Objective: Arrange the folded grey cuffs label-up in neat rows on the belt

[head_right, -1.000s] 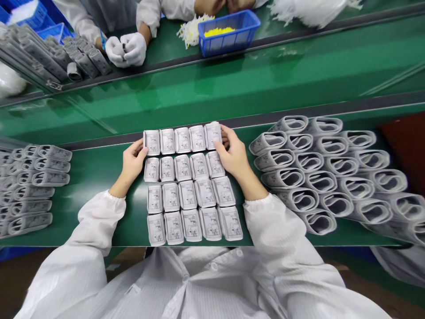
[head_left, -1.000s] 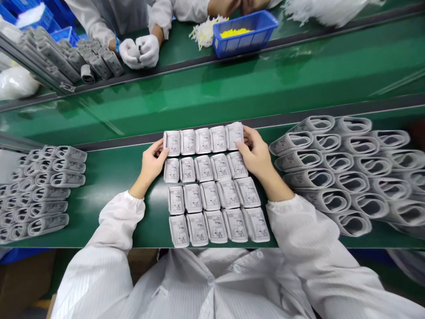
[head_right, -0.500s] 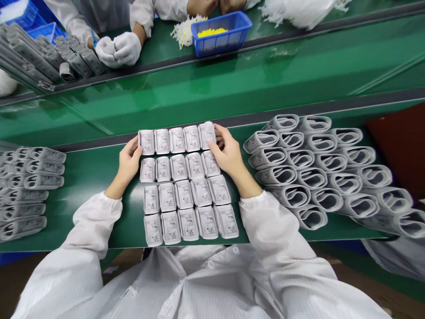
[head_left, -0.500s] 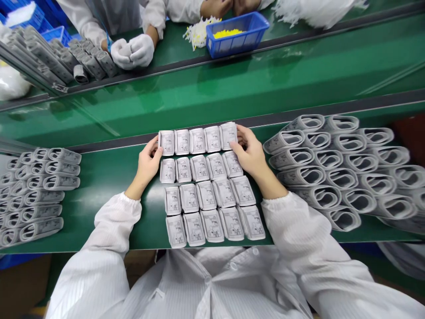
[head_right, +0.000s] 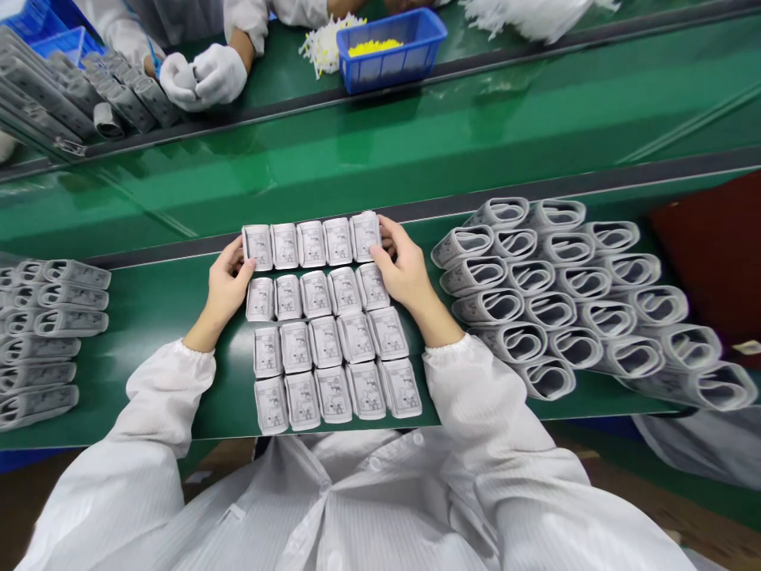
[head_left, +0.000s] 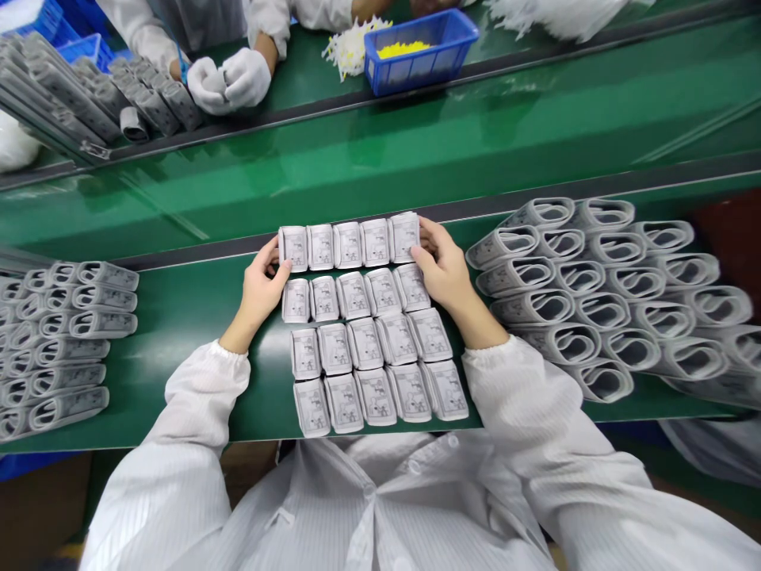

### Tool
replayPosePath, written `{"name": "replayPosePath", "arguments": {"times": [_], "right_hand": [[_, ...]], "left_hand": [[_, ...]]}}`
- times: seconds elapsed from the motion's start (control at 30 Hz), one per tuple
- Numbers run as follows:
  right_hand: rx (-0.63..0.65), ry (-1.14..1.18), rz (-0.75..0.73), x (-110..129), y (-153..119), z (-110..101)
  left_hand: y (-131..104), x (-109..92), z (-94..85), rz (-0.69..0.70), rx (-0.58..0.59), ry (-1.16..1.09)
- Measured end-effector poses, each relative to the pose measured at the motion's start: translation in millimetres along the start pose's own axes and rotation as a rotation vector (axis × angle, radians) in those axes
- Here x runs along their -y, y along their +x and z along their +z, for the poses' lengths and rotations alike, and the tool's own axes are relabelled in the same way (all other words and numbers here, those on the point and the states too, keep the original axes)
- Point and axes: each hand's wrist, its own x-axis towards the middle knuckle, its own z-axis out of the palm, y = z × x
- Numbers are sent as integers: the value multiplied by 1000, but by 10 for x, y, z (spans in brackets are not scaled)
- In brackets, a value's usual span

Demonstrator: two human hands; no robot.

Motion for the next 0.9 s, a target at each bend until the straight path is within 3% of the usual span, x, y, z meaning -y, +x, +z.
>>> {"name": "replayPosePath", "arguments": {"times": [0.9], "right_hand": [[4, -10, -32, -18, 1, 2]], "left_hand": [[0, 27, 9, 16, -32, -16]]}}
